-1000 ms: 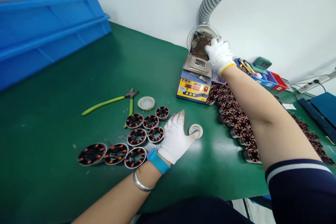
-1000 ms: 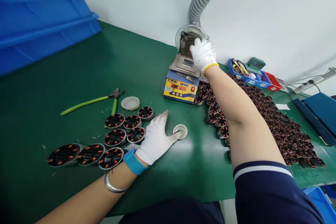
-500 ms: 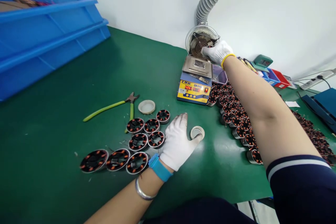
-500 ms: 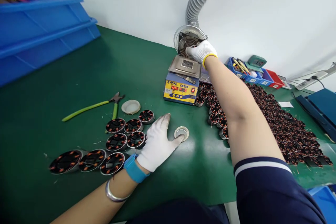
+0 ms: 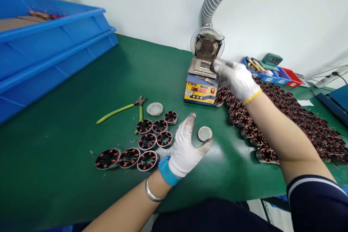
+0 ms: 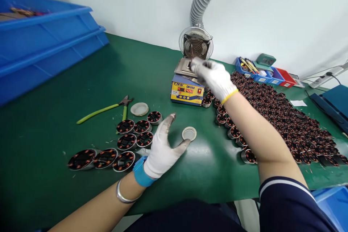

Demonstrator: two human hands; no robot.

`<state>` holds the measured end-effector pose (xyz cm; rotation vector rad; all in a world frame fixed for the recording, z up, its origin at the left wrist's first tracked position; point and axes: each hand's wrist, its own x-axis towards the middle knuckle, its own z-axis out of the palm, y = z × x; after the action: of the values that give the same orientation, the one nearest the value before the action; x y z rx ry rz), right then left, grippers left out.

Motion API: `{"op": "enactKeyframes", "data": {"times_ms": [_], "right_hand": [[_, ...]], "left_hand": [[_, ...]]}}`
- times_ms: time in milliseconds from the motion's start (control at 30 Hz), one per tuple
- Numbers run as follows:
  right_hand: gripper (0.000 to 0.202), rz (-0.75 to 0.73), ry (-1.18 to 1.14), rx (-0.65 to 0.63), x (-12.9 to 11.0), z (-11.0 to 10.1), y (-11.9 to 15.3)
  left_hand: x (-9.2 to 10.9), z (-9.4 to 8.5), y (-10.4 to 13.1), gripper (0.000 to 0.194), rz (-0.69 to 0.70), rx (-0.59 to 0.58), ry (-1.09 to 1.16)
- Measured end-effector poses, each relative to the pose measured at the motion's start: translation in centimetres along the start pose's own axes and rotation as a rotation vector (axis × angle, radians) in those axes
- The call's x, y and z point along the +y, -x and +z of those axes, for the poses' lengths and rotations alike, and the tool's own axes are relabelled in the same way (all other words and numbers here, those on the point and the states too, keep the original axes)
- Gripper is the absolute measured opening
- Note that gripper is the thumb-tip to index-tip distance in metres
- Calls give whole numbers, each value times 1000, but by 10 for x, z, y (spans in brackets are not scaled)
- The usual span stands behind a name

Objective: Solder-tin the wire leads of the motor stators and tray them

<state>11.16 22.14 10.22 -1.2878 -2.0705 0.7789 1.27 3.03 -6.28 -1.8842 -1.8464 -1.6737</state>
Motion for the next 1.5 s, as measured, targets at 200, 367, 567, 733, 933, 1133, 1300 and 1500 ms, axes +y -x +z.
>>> {"op": "enactKeyframes", "data": {"times_ms": [200, 367, 567, 733, 933, 1133, 1300, 1500], "right_hand": [[53, 63, -211, -209, 39, 49, 164], [50, -131, 80, -336, 44, 61, 193], [65, -275, 705, -253, 60, 24, 106], [37, -129, 1000, -173, 90, 36, 48], [28, -212, 934, -164, 90, 33, 49], [12, -290, 178, -332, 66, 6, 132], [25, -414, 32, -94, 65, 6, 190], [10, -561, 223, 147, 63, 20, 204]], "left_hand": [[42, -31, 0, 45, -27, -46, -132], [52, -50, 19, 7, -12, -205, -311], [21, -87, 40, 3, 50, -273, -539], [13, -110, 41, 13, -1, -274, -717], [55, -102, 44, 49, -259, -102, -42], [67, -42, 12, 64, -1215, -506, 1209], [69, -13, 8, 42, -1241, -336, 1438], [78, -9, 16, 40, -1147, -119, 1366]]}}
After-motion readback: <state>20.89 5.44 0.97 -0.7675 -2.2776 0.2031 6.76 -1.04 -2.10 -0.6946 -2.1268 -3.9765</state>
